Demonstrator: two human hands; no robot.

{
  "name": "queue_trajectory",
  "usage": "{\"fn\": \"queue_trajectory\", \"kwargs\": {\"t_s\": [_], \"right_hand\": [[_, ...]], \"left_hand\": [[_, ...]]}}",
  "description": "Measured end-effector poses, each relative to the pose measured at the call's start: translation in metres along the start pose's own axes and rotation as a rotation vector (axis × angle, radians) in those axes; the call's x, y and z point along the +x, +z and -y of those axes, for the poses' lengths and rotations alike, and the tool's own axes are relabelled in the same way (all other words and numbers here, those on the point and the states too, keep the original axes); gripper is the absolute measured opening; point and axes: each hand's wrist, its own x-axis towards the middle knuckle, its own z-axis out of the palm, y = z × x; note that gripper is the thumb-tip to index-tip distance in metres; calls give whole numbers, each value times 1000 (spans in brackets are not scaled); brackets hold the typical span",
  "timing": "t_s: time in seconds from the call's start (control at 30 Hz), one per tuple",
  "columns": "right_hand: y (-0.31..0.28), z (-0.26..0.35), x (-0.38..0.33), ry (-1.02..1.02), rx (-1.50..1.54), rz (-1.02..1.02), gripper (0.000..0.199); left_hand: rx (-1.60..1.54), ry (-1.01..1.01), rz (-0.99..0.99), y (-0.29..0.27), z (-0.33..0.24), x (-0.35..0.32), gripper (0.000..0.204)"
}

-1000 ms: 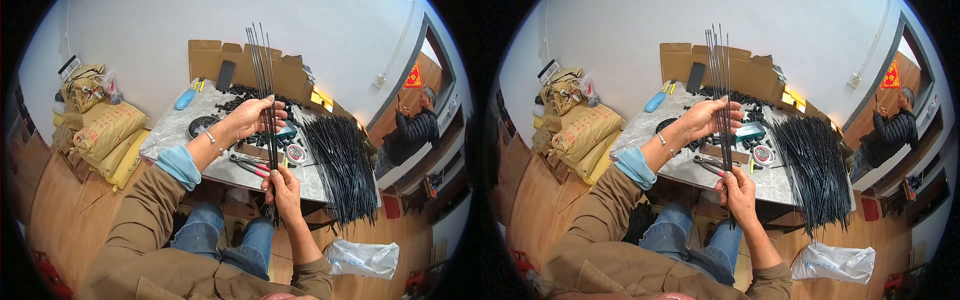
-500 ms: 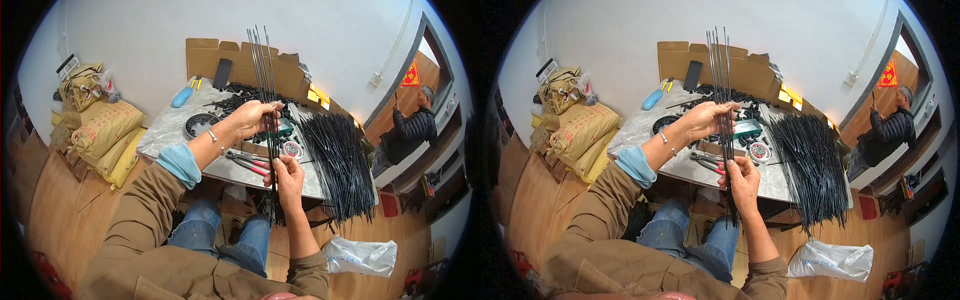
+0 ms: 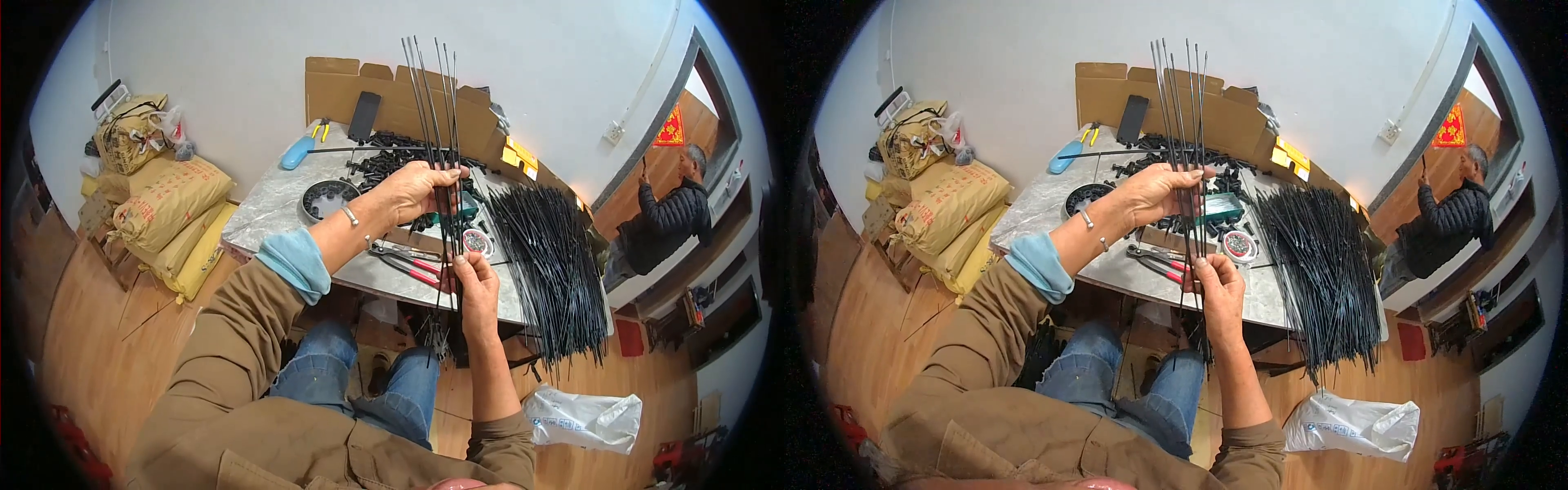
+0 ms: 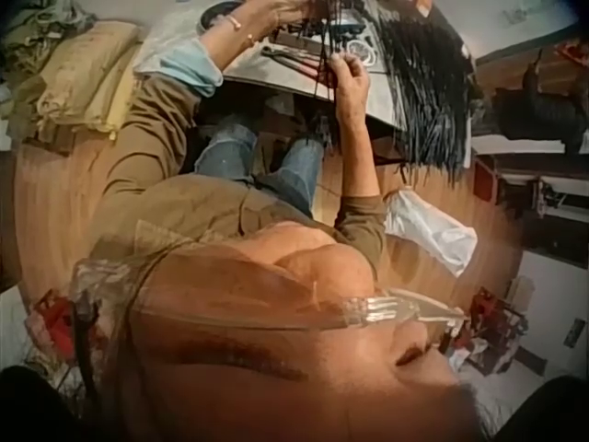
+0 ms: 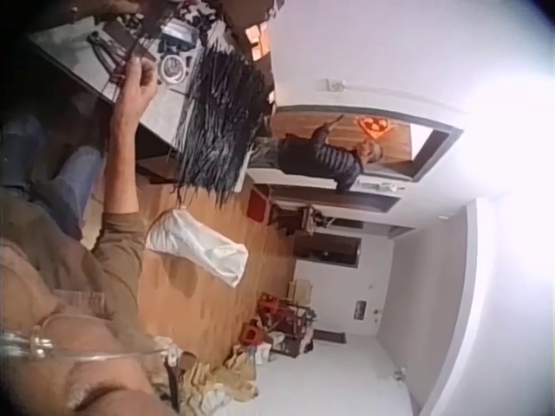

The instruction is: Assembling and organizing long black plastic strips into bundles at a workstation.

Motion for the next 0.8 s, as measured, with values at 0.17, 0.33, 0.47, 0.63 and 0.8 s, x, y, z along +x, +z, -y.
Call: {"fn": "queue_trajectory", "kwargs": {"t_s": [0.17,0.33,0.47,0.63,0.8], "right_hand": [[0,-3,0,18,25,-105,12],[-11,2,1,-205,-172,-152,11],[-17,40,-10,-217,-128,-189,10],[-33,119,-25,-467,91,-386,17],[-64,112,-32,-363,-177,-417,14]], "left_hand": [[-195,-48,40,5,3,1,27],[-188,-56,-42,10,8,4,21],[-105,-45,-186,21,13,1,22],[-75,-19,-276,23,11,4,30],[-115,32,-233,42,8,-3,40]]}}
